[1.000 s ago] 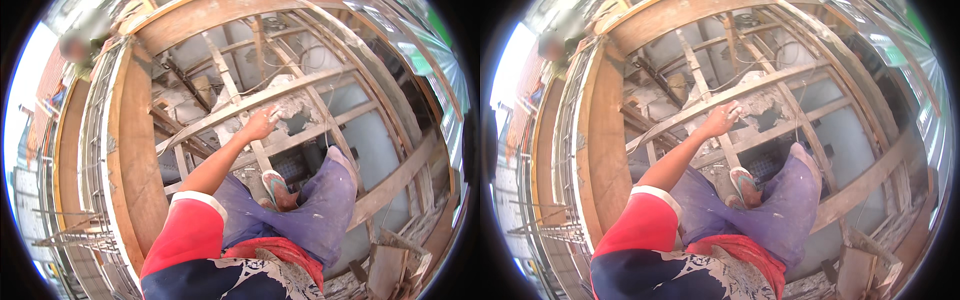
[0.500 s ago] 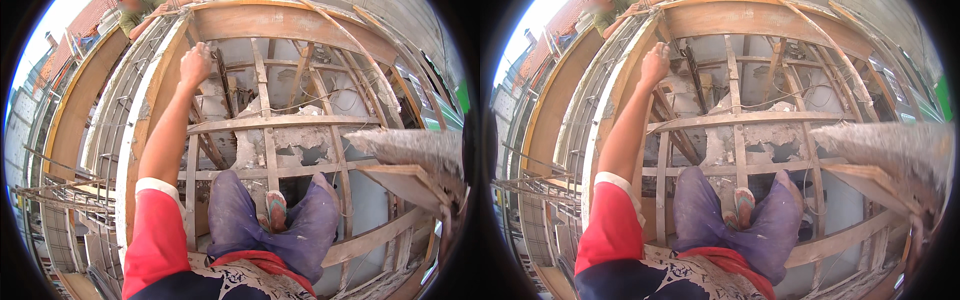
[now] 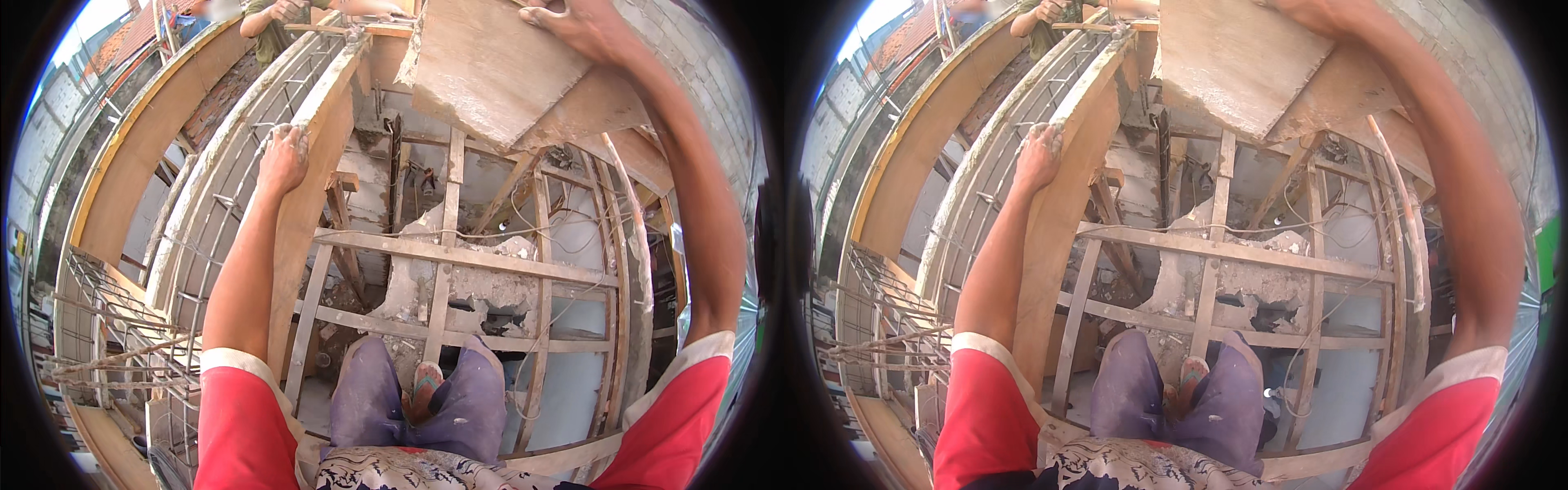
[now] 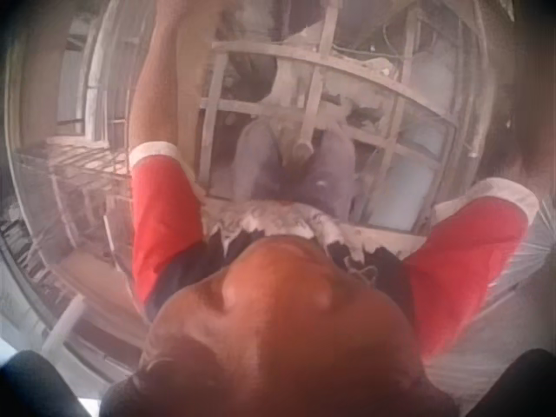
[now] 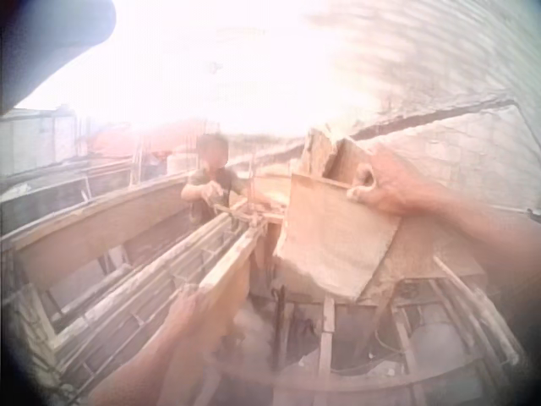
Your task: The person assembles a wooden structure by positioning planks and securing them with nails. They use a hammer to drive nails into the wood and adjust the alignment of the pieces. Another worker is visible nearby, also working on the structure.
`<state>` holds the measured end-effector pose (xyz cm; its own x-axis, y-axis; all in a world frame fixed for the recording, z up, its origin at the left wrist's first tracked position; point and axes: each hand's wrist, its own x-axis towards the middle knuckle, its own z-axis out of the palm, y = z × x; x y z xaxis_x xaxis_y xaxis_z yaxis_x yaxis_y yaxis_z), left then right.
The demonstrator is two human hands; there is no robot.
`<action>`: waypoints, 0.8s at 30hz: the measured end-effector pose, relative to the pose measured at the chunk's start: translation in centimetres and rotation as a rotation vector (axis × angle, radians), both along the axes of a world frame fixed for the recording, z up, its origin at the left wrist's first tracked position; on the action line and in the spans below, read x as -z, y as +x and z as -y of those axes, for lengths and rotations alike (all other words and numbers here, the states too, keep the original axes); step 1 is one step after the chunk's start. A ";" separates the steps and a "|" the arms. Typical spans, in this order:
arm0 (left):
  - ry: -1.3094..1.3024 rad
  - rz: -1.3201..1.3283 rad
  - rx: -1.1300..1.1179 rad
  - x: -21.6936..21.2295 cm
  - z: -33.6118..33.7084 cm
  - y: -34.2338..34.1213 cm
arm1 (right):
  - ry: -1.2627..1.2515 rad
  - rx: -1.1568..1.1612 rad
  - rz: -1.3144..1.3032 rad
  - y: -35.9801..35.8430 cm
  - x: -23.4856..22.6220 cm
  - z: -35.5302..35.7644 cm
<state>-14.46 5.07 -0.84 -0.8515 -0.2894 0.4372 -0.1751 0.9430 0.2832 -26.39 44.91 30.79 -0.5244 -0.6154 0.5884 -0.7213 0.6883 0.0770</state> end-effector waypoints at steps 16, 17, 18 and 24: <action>0.327 -0.103 -0.072 -3.6 -1.4 0.6 | 0.080 0.386 0.345 -25.1 -7.4 31.1; 0.327 -0.109 -0.069 -3.7 -1.6 0.3 | 0.085 0.374 0.307 -26.4 -6.6 31.8; 0.329 -0.116 -0.064 -3.7 -1.9 0.0 | 0.090 0.363 0.269 -27.9 -6.1 32.3; 0.373 -0.047 -0.128 -3.3 -1.5 0.3 | 0.095 0.342 0.355 -27.9 -7.0 36.7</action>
<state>-14.13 6.56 2.48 -0.7800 -0.5382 0.3193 -0.2631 0.7450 0.6130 -54.33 8.18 37.76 -0.8632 -0.4153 0.2870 -0.4486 0.8918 -0.0588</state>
